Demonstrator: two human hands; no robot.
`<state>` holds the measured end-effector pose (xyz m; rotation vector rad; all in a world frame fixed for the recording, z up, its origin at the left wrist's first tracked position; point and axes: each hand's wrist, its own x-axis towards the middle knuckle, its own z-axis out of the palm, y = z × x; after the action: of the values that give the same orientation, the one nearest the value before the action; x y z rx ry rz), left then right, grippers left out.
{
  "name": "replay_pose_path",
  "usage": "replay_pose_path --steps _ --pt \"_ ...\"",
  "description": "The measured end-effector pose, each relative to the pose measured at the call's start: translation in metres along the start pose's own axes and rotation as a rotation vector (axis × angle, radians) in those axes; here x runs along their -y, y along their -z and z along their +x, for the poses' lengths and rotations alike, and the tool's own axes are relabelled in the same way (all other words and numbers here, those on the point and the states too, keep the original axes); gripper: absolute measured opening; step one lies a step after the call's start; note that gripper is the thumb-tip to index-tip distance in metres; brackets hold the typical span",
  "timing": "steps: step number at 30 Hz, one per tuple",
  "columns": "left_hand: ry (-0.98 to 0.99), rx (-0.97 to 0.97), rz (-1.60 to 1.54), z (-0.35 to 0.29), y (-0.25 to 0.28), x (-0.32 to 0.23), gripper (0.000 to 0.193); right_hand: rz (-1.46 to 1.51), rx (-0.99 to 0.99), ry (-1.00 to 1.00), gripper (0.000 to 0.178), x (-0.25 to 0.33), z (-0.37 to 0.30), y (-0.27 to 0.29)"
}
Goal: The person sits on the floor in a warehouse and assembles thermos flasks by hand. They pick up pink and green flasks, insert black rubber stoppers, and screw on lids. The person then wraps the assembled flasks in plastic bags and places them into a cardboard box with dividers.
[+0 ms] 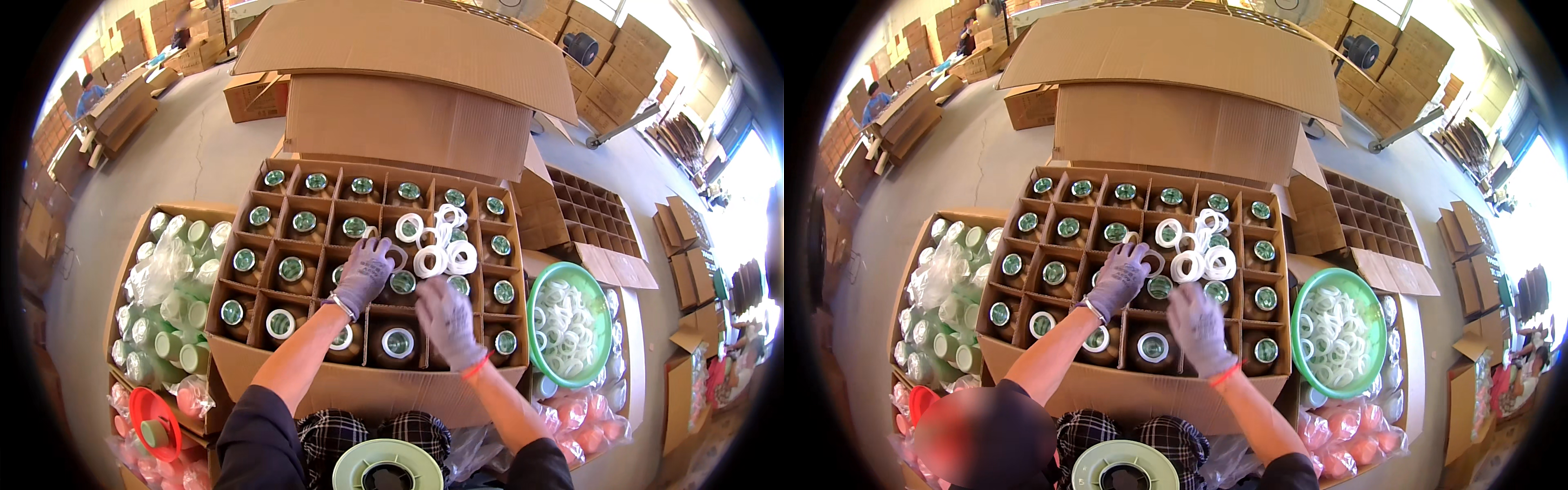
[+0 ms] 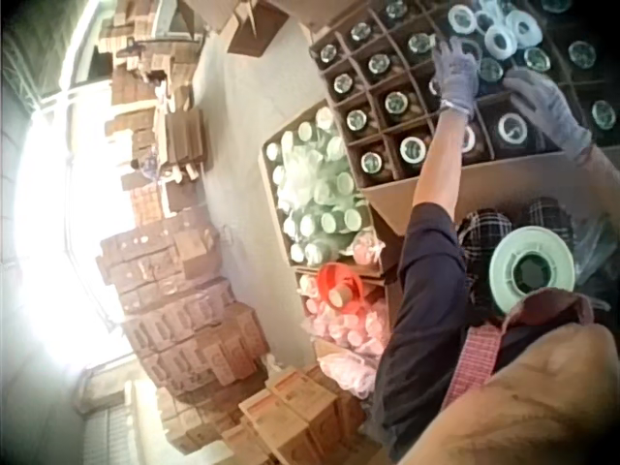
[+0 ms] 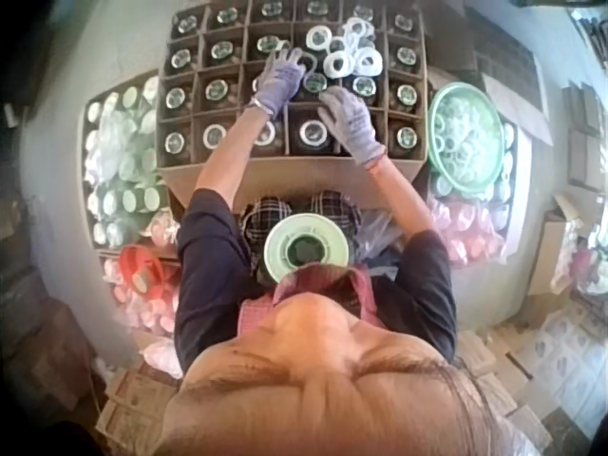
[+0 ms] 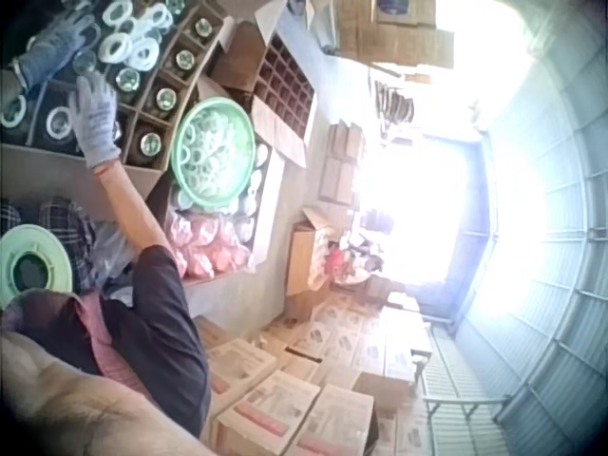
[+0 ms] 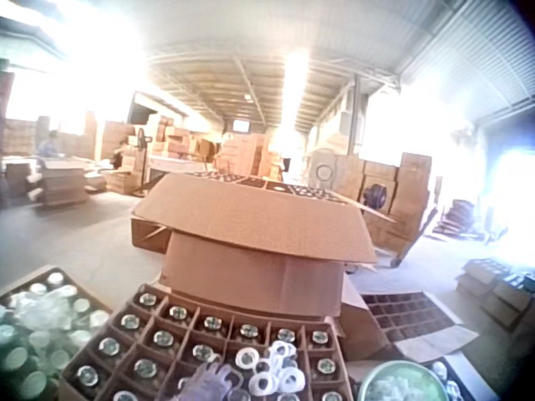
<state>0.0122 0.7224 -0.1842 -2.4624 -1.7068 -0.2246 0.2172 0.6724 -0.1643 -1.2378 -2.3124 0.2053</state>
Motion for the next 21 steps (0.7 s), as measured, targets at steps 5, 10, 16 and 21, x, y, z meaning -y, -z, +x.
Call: replay_pose_path --steps 5,10,16,21 --pt "0.2 -0.352 -1.004 -0.015 0.031 0.022 0.01 -0.42 -0.016 0.117 0.009 -0.062 0.044 -0.02" --pt "0.65 0.053 -1.307 -0.041 0.02 0.065 0.014 -0.297 0.0 0.12 0.015 -0.055 0.051 -0.013" --pt "0.646 0.332 -0.393 -0.051 0.008 0.061 0.023 -0.284 -0.032 0.117 0.016 -0.047 0.046 -0.007" --pt "0.534 0.33 -0.161 -0.05 0.012 0.052 0.025 -0.126 -0.105 -0.018 0.031 -0.057 0.043 -0.013"
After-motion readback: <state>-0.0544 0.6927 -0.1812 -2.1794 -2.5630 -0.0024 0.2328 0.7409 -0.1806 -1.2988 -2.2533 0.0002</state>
